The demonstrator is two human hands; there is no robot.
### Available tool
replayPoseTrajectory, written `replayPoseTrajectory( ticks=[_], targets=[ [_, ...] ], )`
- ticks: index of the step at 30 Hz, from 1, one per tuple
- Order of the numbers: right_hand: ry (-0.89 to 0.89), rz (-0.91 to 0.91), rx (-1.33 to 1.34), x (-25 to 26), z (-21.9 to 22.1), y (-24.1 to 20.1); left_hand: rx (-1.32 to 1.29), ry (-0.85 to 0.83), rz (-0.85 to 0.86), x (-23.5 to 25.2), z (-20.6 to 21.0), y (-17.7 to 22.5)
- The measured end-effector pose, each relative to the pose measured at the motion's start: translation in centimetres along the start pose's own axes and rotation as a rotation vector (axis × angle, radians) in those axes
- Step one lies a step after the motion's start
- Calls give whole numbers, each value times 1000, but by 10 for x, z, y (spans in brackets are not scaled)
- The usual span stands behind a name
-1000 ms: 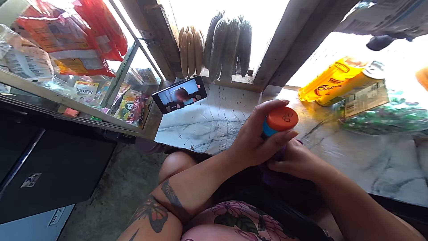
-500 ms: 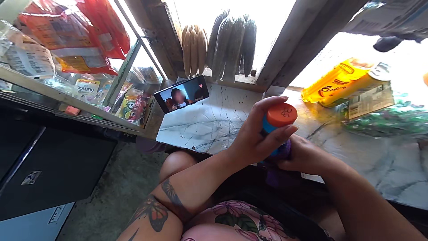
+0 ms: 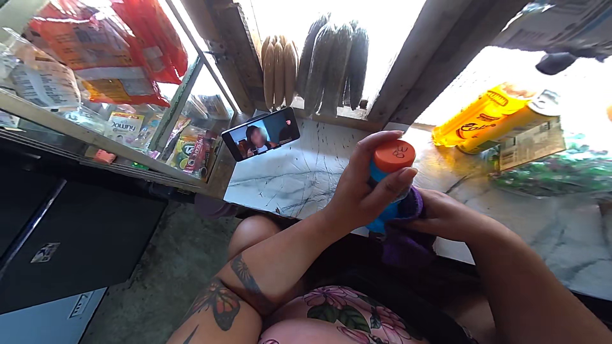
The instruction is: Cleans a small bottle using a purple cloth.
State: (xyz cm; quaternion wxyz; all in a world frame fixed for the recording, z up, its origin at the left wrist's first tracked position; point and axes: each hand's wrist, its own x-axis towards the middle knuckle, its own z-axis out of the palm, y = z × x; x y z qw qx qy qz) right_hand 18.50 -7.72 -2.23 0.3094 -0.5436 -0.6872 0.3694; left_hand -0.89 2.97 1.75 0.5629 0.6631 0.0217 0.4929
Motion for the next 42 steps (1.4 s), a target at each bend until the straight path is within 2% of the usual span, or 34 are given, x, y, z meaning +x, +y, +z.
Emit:
replayPoseTrajectory(
  ticks=[4,7,10,17,24,29,38,42],
  targets=[
    [-6,-63,21,1,-1,3,1,5,-2,0,0,0],
    [37,3,20,2,4,0,-8,-5,-6,0,0,1],
    [98,50,-39,2,10,-4,-3,-8,-3,-1,1,1],
    [195,28,-227,2,22,-6,28,32,-14,0,1,1],
    [302,66,-384,3,40,-10,55,225,-313,-2,-7,7],
    [360,48,-491,6,47,-14,53,358,-426,-2,-8,7],
    [458,23,-561,8,53,-25,-1,319,-270,-8,3,12],
    [465,23,-552,6,54,-26,7,301,-255,-9,6,13]
  ],
)
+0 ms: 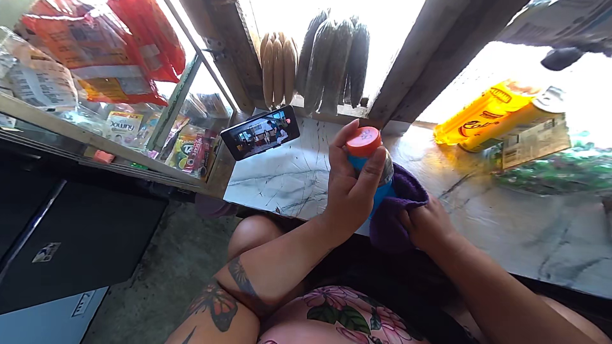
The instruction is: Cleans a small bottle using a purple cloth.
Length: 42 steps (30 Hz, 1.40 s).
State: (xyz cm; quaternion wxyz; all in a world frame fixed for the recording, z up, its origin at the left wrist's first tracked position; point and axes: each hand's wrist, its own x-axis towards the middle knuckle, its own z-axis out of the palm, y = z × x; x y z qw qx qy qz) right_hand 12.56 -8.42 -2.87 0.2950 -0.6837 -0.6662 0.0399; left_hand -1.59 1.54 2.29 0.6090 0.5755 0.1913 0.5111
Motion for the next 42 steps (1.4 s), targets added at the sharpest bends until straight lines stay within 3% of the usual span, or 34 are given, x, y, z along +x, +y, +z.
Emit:
replayPoseTrajectory(
  ticks=[15,21,26,36,42],
  targets=[
    [-43,68,157,-6,-3,9,-16,-82,82,1,2,-1],
    [-89,58,202,1,-14,11,106,-298,251,-3,3,-4],
    [-281,71,283,3,-39,7,250,-458,442,-12,10,-7],
    [-277,-94,392,10,-54,6,191,-478,451,-8,10,-9],
    [-314,-36,453,11,-57,12,173,-489,442,-7,10,-10]
  ],
)
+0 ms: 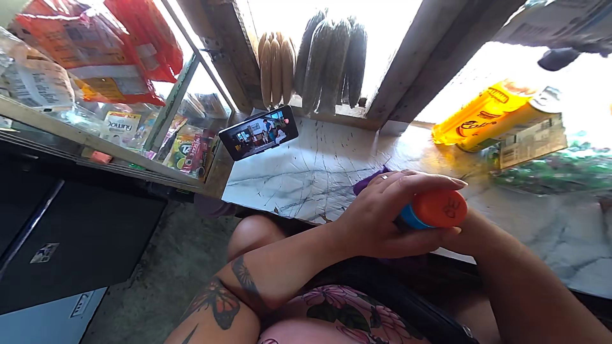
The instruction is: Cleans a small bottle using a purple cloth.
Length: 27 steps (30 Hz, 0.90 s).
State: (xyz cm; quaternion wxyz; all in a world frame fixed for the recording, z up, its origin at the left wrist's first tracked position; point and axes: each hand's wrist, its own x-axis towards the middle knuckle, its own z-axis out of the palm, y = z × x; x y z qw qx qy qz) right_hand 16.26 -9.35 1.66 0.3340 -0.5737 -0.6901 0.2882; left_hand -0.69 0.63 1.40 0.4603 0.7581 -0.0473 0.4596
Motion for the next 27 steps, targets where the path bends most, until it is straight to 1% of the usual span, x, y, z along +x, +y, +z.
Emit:
replayPoseTrajectory(
  ticks=[3,8,12,14,17,21,22,25,27],
  targets=[
    [1,18,-17,1,-1,-4,-3,-1,3,0,0,0],
    [3,-12,1,2,0,1,-28,43,-8,-3,3,-1],
    [40,-39,-4,-2,5,9,112,160,-38,-6,7,2],
    [55,-39,-29,-3,6,7,127,165,-46,-5,5,4],
    [23,75,-99,3,1,-10,93,119,-52,-3,1,3],
    [5,187,-90,5,0,-12,103,101,-61,0,-5,2],
    [16,176,-81,4,1,-7,101,96,-63,0,-5,3],
    [90,26,-124,-2,7,24,78,76,-74,1,-7,3],
    [104,13,-133,-2,9,27,68,67,-85,2,-9,3]
  ],
)
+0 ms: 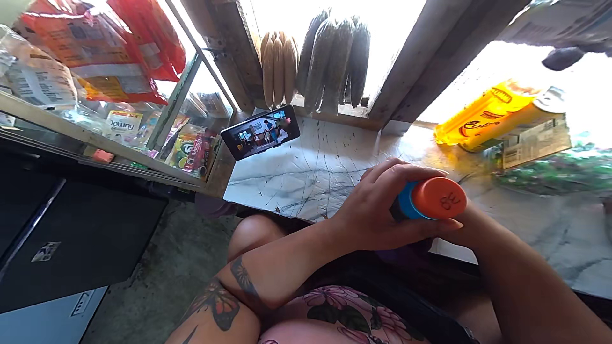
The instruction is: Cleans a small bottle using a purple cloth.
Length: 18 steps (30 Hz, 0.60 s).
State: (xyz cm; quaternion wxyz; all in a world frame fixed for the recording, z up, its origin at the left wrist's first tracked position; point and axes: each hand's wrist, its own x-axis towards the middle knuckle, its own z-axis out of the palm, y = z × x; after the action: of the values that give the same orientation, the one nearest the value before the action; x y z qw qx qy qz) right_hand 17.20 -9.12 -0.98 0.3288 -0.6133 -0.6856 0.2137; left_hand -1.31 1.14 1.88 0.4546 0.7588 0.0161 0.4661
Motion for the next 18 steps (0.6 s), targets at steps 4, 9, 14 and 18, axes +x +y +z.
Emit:
replayPoseTrajectory(
  ticks=[4,9,14,18],
  targets=[
    [15,-16,-18,0,-2,3,-19,-9,0,1,-1,-1],
    [87,11,-35,-2,-4,-2,-48,7,-5,-1,0,-2],
    [176,-9,27,-4,4,-14,-58,0,-7,-1,1,-3],
    [96,116,116,-4,1,-30,-65,-68,12,-1,0,-2]
  ],
)
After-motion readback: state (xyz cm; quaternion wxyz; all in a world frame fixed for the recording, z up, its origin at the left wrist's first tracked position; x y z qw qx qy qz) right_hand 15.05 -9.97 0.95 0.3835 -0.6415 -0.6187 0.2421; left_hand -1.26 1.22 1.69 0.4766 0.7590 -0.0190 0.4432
